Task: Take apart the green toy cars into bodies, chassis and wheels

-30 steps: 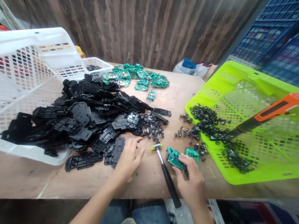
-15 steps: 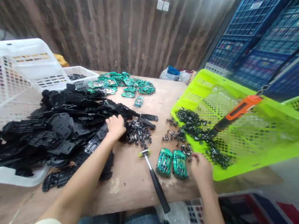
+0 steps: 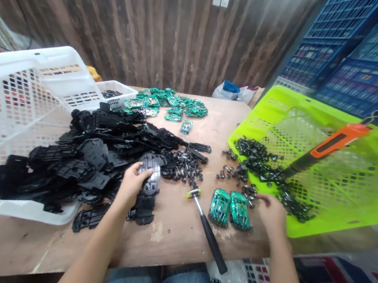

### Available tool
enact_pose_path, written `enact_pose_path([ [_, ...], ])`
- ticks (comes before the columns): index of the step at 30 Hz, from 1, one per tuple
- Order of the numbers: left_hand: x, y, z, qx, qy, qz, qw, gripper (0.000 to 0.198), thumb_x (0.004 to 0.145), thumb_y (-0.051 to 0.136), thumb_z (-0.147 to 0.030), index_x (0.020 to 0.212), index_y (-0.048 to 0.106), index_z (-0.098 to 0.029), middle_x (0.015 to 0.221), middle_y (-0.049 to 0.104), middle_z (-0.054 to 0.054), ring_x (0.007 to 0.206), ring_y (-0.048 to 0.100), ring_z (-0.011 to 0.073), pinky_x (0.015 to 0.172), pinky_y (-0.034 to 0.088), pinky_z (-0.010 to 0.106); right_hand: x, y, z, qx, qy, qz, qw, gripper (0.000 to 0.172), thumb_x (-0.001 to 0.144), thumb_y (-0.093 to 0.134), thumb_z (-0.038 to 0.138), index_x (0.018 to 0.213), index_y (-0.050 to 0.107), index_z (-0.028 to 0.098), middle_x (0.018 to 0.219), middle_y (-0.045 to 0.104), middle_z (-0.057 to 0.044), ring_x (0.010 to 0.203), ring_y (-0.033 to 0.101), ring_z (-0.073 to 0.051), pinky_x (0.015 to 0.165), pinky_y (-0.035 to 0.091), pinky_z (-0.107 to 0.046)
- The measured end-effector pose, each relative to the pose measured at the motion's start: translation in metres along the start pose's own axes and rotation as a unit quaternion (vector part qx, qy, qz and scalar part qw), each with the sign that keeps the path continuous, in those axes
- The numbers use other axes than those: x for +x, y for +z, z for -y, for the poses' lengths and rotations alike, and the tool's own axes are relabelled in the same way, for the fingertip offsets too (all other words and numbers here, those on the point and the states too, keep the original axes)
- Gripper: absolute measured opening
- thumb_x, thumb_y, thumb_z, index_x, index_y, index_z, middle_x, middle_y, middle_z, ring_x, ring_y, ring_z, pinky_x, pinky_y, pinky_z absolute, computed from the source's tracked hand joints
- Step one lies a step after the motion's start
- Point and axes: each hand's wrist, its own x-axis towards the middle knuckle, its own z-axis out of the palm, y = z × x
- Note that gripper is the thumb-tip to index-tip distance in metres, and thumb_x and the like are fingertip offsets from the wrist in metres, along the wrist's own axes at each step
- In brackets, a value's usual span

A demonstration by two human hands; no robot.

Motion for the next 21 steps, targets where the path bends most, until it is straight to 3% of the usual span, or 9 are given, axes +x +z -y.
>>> enact_pose_path([
  [6,-0.05,0.003,0.017,-0.056,-0.114,0.051,0.991,0.044,0.06,0.076,-0.03,0.098,0.06,-0.015,0.082,0.069,0.002,0.068,0.063,0.0151,0.061,0.048,0.023,0.003,0.002,0.002,-0.001,-0.065,0.041,0.997,0.025,0.069,0.053,0.014,0.086,0.069,0.021,0.085,0.056,-0.008,0.087,0.052,-0.024,0.079,0.039,-0.037],
  [12,-0.067,0.022,0.039,-0.033,-0.094,0.094,0.991,0.031,0.065,0.072,-0.028,0.089,0.06,-0.014,0.08,0.067,0.002,0.071,0.062,0.016,0.066,0.049,0.026,0.006,-0.015,0.006,0.036,-0.072,0.019,0.997,0.01,0.072,0.058,0.023,0.079,0.065,0.021,0.087,0.059,-0.008,0.088,0.054,-0.026,0.078,0.041,-0.042],
  [14,-0.074,0.03,0.044,0.013,-0.059,0.098,0.993,0.024,0.069,0.068,-0.027,0.088,0.06,-0.015,0.079,0.066,0.002,0.073,0.062,0.017,0.067,0.048,0.026,-0.007,-0.024,0.03,0.085,-0.05,-0.024,0.995,0.014,0.078,0.053,0.027,0.086,0.061,0.019,0.085,0.061,-0.008,0.082,0.057,-0.023,0.074,0.045,-0.04],
  [16,-0.083,0.038,0.045,0.065,-0.026,0.109,0.992,0.019,0.073,0.065,-0.027,0.088,0.059,-0.016,0.079,0.066,0.002,0.074,0.061,0.0172,0.065,0.047,0.025,-0.032,-0.031,0.071,0.195,-0.023,-0.059,0.979,0.02,0.081,0.052,0.031,0.094,0.057,0.018,0.083,0.062,-0.008,0.075,0.06,-0.02,0.068,0.049,-0.035],
  [18,-0.094,0.047,0.044,0.111,0.003,0.12,0.987,0.015,0.076,0.063,-0.028,0.086,0.058,-0.017,0.077,0.064,0.0,0.071,0.06,0.0166,0.062,0.044,0.024,-0.063,-0.034,0.124,0.313,-0.031,-0.009,0.949,0.024,0.081,0.055,0.031,0.102,0.056,0.019,0.087,0.065,-0.008,0.077,0.062,-0.02,0.065,0.052,-0.032],
  [21,-0.107,0.058,0.039,0.138,0.03,0.142,0.98,0.011,0.079,0.06,-0.028,0.081,0.056,-0.018,0.071,0.061,-0.001,0.067,0.057,0.0151,0.059,0.04,0.023,-0.101,-0.028,0.191,0.328,-0.052,0.045,0.942,0.025,0.083,0.058,0.03,0.106,0.056,0.02,0.08,0.066,-0.004,0.067,0.063,-0.016,0.061,0.052,-0.027],
])
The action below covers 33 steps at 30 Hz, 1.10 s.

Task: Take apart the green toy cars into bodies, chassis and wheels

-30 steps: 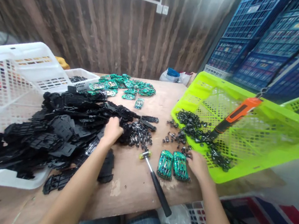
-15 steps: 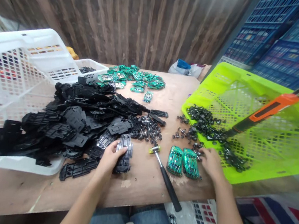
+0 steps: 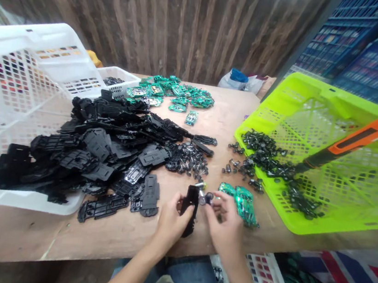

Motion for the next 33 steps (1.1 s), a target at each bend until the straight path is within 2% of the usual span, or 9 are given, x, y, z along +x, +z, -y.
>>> enact_pose_path([
  [4,-0.007,0.005,-0.006,-0.032,0.008,0.027,0.999,0.008,0.081,0.057,-0.026,0.081,0.056,-0.018,0.071,0.06,-0.002,0.064,0.055,0.0138,0.058,0.038,0.022,-0.013,0.03,0.011,-0.041,-0.042,-0.002,0.998,0.018,0.086,0.057,0.032,0.098,0.06,0.02,0.073,0.066,-0.002,0.062,0.063,-0.016,0.058,0.051,-0.027],
  [8,-0.006,0.002,-0.005,-0.056,0.012,0.035,0.998,0.006,0.08,0.057,-0.023,0.079,0.057,-0.017,0.069,0.057,-0.002,0.064,0.052,0.013,0.058,0.038,0.022,-0.013,0.033,-0.001,-0.069,-0.083,-0.016,0.994,0.016,0.087,0.056,0.031,0.097,0.061,0.02,0.076,0.068,-0.004,0.064,0.064,-0.018,0.059,0.052,-0.028],
  [12,-0.001,-0.005,0.0,-0.108,0.0,0.06,0.992,0.008,0.077,0.061,-0.024,0.079,0.057,-0.016,0.072,0.059,-0.002,0.067,0.054,0.0132,0.061,0.039,0.021,-0.009,0.031,-0.004,-0.062,-0.117,0.028,0.991,0.014,0.086,0.053,0.021,0.099,0.061,0.02,0.083,0.066,-0.006,0.076,0.064,-0.02,0.069,0.052,-0.032],
  [17,0.003,-0.018,0.0,-0.156,-0.034,0.112,0.981,0.019,0.069,0.07,-0.028,0.072,0.055,-0.016,0.066,0.053,-0.004,0.065,0.051,0.0126,0.06,0.038,0.021,0.003,0.029,-0.009,-0.008,-0.036,0.072,0.997,0.036,0.073,0.06,0.012,0.107,0.056,0.023,0.104,0.06,-0.006,0.097,0.058,-0.022,0.085,0.048,-0.039],
  [22,0.005,-0.033,-0.003,-0.182,-0.028,0.153,0.971,0.022,0.066,0.074,-0.03,0.071,0.058,-0.015,0.068,0.057,-0.002,0.069,0.053,0.0138,0.064,0.04,0.021,0.011,0.029,-0.01,0.071,0.044,0.228,0.97,0.054,0.069,0.062,0.012,0.119,0.045,0.026,0.102,0.063,-0.002,0.097,0.06,-0.019,0.09,0.046,-0.038],
  [25,0.01,-0.04,-0.001,-0.183,-0.05,0.13,0.973,0.021,0.065,0.074,-0.026,0.076,0.061,-0.015,0.072,0.061,-0.001,0.07,0.056,0.0146,0.065,0.043,0.022,0.031,0.026,-0.011,0.053,0.014,0.275,0.96,0.051,0.075,0.061,0.02,0.123,0.043,0.025,0.109,0.062,-0.004,0.096,0.061,-0.018,0.087,0.047,-0.036],
  [28,0.016,-0.045,0.003,-0.201,-0.084,0.062,0.974,0.027,0.063,0.075,-0.024,0.085,0.063,-0.015,0.079,0.065,0.001,0.072,0.059,0.0156,0.066,0.046,0.024,0.07,0.028,-0.021,-0.102,-0.012,0.217,0.971,0.046,0.081,0.058,0.03,0.124,0.043,0.023,0.123,0.056,-0.01,0.11,0.055,-0.023,0.091,0.043,-0.043],
  [31,0.02,-0.048,0.004,-0.222,-0.096,0.018,0.97,0.032,0.061,0.076,-0.023,0.088,0.063,-0.015,0.082,0.067,0.002,0.076,0.061,0.0165,0.07,0.049,0.025,0.108,0.036,-0.036,-0.242,-0.009,0.178,0.954,0.05,0.072,0.068,0.03,0.117,0.05,0.018,0.125,0.055,-0.016,0.121,0.045,-0.035,0.096,0.029,-0.06],
  [33,0.022,-0.048,0.005,-0.228,-0.109,-0.001,0.968,0.033,0.059,0.076,-0.023,0.087,0.063,-0.013,0.081,0.068,0.003,0.075,0.062,0.017,0.069,0.049,0.026,0.122,0.042,-0.043,-0.249,-0.006,0.187,0.95,0.053,0.065,0.072,0.025,0.113,0.052,0.016,0.119,0.059,-0.017,0.117,0.048,-0.037,0.095,0.026,-0.065],
])
